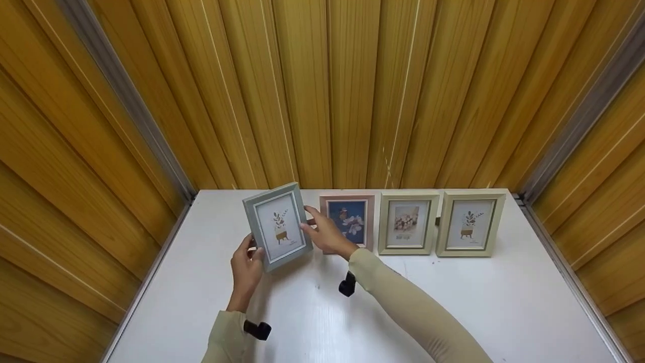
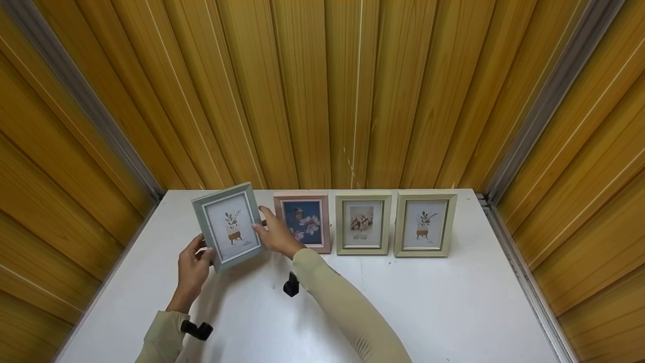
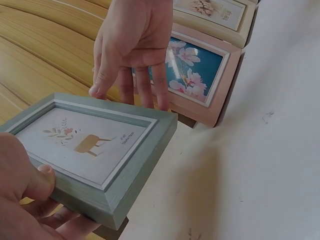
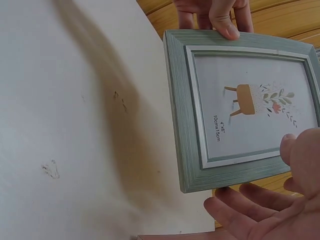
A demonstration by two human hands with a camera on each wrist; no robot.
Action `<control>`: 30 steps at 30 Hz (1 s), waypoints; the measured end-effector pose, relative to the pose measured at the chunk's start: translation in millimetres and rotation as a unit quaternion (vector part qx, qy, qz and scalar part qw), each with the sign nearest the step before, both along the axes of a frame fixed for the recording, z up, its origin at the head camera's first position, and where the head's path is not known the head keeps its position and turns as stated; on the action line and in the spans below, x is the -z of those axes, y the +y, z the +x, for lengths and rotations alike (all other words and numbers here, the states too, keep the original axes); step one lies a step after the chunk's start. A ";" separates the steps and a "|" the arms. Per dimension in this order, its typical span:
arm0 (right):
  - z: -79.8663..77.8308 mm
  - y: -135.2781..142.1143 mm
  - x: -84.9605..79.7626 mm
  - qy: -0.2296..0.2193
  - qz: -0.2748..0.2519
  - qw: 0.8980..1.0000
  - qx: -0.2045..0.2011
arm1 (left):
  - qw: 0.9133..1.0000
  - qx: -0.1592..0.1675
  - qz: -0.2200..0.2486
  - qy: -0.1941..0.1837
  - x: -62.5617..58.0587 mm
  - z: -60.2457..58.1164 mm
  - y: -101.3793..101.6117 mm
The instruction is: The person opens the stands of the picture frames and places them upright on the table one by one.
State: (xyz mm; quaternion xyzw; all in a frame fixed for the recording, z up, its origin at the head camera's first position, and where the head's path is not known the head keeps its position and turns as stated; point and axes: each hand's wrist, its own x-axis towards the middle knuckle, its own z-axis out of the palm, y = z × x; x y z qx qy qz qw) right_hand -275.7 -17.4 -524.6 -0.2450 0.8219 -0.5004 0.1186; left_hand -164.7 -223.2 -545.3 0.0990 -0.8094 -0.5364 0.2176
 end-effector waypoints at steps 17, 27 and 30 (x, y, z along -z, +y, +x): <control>3.6 -1.9 6.5 0.000 -0.019 0.999 0.033 | 0.999 -0.028 -0.016 -0.004 7.0 -3.3 -0.9; 9.7 -6.2 8.6 0.029 -0.028 0.998 0.044 | 0.997 -0.067 -0.023 0.015 10.6 -17.0 0.7; 13.3 -9.7 8.2 0.024 -0.049 0.997 0.051 | 0.996 -0.087 -0.023 0.014 9.4 -22.6 2.8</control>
